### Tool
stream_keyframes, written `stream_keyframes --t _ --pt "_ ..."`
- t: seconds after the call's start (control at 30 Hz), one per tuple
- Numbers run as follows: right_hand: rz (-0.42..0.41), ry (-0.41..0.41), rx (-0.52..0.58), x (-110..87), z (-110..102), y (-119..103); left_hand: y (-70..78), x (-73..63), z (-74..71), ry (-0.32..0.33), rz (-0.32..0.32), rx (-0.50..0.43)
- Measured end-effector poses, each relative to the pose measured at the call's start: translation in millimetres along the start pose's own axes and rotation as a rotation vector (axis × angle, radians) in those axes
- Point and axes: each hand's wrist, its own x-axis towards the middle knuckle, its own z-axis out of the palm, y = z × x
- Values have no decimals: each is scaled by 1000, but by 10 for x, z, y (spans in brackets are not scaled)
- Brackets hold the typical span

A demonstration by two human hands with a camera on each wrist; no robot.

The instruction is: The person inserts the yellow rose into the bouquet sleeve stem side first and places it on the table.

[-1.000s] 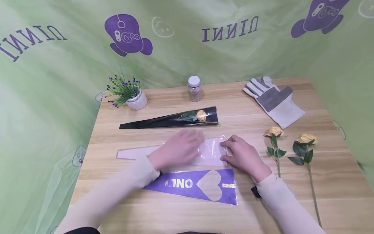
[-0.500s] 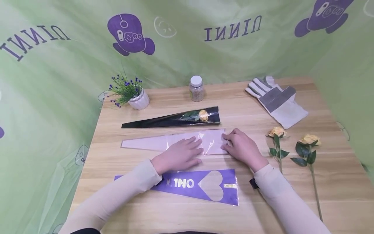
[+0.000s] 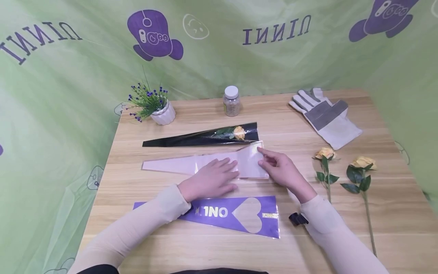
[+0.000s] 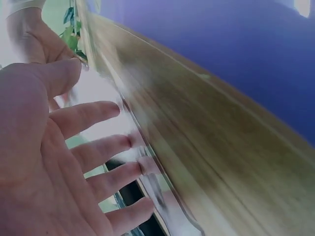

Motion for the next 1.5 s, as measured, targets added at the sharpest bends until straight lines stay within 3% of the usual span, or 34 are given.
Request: stream_keyframes --t 0.17,0.3,0.5,0.9,1.07,1.5 --pt "54 71 78 -11 -14 22 30 74 -6 37 55 8" --pt "74 92 40 18 -17 69 61 157 4 -4 96 12" --pt "74 111 -13 67 -19 118 128 221 -27 -26 74 31" --pt "48 95 -18 73 -34 156 148 222 -36 -42 73 36" --pt "52 96 -70 49 -42 155 164 242 -38 -48 69 40" --pt "-7 113 -161 -73 -83 29 168 400 -83 -1 97 188"
